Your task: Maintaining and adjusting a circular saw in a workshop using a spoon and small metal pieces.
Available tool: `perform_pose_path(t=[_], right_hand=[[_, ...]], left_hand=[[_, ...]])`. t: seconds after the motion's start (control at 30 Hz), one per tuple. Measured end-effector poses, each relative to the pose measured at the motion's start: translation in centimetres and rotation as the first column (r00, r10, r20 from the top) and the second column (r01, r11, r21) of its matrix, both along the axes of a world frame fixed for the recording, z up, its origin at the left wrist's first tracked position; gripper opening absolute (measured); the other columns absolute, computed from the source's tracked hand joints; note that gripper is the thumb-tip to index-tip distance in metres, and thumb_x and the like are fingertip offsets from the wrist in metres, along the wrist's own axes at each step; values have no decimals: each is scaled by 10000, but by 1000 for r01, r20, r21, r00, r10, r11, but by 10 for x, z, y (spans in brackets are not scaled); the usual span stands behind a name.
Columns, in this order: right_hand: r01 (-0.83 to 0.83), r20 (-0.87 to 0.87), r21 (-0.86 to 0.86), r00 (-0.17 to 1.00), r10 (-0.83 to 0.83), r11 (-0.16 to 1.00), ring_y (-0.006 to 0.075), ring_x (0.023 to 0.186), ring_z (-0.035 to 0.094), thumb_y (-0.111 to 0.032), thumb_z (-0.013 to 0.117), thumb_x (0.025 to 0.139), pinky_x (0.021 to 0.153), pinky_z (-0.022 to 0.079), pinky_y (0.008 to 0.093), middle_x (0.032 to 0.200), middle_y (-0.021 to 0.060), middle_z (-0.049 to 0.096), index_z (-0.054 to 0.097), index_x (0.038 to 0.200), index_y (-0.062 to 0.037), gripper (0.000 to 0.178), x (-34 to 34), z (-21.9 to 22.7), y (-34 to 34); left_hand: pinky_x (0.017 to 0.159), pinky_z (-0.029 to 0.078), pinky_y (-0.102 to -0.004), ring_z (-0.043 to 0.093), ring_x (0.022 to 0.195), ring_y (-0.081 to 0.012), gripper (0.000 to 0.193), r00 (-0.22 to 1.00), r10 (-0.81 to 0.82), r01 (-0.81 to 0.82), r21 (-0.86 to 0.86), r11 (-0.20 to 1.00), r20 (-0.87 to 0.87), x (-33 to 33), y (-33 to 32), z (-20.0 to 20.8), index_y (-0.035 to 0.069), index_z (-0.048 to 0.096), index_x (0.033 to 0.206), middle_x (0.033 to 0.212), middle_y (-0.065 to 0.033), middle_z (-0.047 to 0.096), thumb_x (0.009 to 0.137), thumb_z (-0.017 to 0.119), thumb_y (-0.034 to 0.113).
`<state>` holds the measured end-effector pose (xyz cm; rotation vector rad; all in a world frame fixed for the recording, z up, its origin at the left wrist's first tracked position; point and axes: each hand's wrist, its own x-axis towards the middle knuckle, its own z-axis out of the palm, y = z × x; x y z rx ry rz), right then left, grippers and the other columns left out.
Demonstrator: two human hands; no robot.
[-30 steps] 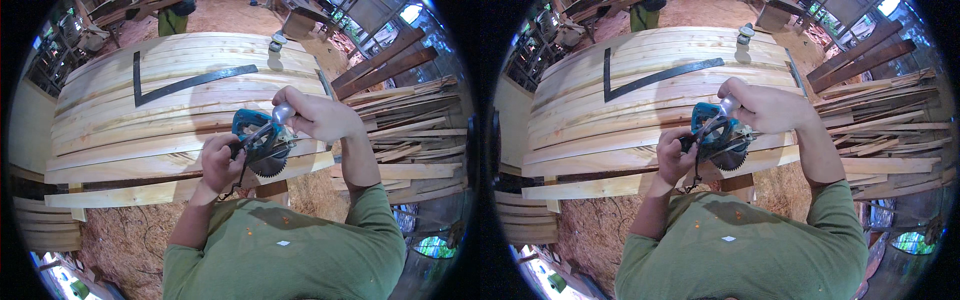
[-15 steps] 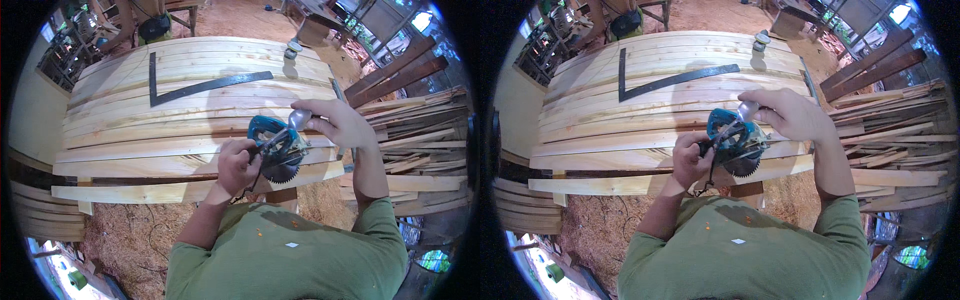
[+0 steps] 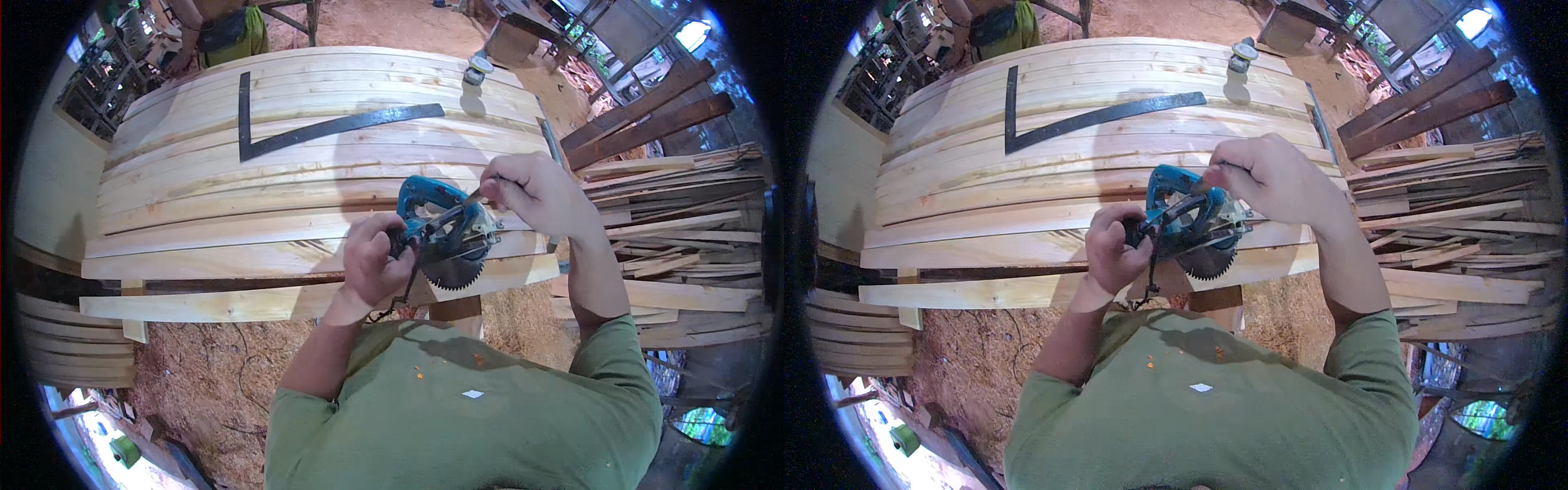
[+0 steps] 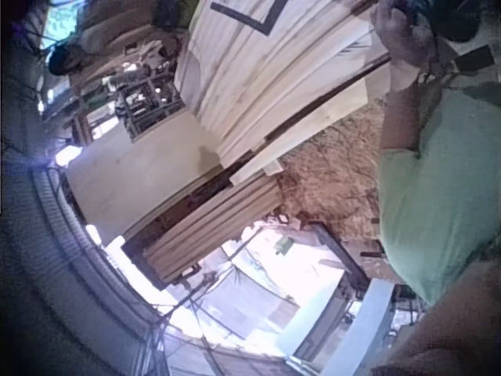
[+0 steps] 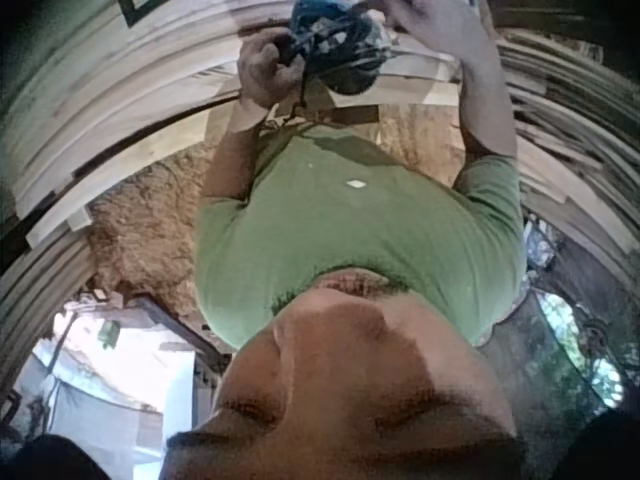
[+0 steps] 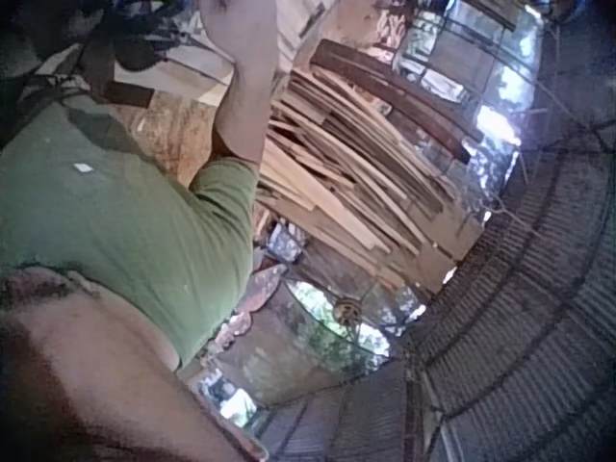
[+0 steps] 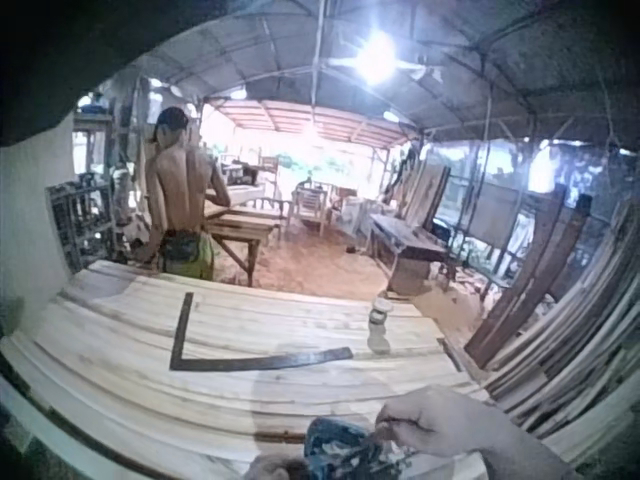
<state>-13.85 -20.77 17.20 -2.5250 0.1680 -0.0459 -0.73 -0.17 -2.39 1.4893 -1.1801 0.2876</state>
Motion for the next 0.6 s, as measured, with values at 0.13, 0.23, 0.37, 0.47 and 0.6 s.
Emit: perform_pose_path(t=[0.13, 0.23, 0.37, 0.47, 0.6], right_hand=[[52, 4, 5, 999, -52, 999, 262, 611, 625, -152, 621, 992, 599, 474, 388, 683, 160, 648, 734, 966, 8, 198, 4, -3, 4], [120, 5, 50, 993, -121, 991, 195, 569, 563, -228, 618, 1017, 568, 438, 373, 626, 117, 607, 750, 961, 13, 280, 5, -6, 9], [313, -92, 109, 948, -304, 944, 107, 545, 481, -353, 595, 1045, 540, 397, 356, 555, 32, 523, 779, 949, 13, 421, 7, -9, 15], [343, -126, 63, 934, -334, 937, 106, 528, 491, -361, 586, 1049, 534, 409, 346, 541, 5, 497, 784, 939, 9, 434, 9, -5, 16], [379, -226, 158, 913, -341, 912, 53, 553, 513, -372, 606, 1056, 530, 405, 272, 569, -11, 556, 785, 931, 4, 435, 14, 3, 14]], left_hand=[[678, 511, -447, 666, 756, -339, 377, 1000, 5, -3, -68, 998, 26, 1, -2, 0, 66, 530, 869, 930, -105, 703, 665, 843, 11], [687, 512, -449, 667, 756, -337, 389, 999, 3, 1, -80, 997, 43, 1, -2, 0, 70, 525, 884, 933, -103, 704, 670, 845, 13], [702, 514, -450, 669, 759, -335, 392, 998, -6, 12, -100, 995, 56, 0, -1, -3, 74, 517, 882, 951, -106, 714, 681, 848, 16], [720, 549, -440, 681, 810, -340, 396, 997, -46, 55, -134, 989, 69, 1, -1, -7, 66, 499, 926, 976, -137, 716, 720, 822, -36], [712, 548, -440, 681, 799, -336, 426, 995, -51, 65, -159, 985, 87, 2, -1, -8, 88, 501, 1010, 974, -131, 721, 752, 818, -35]])
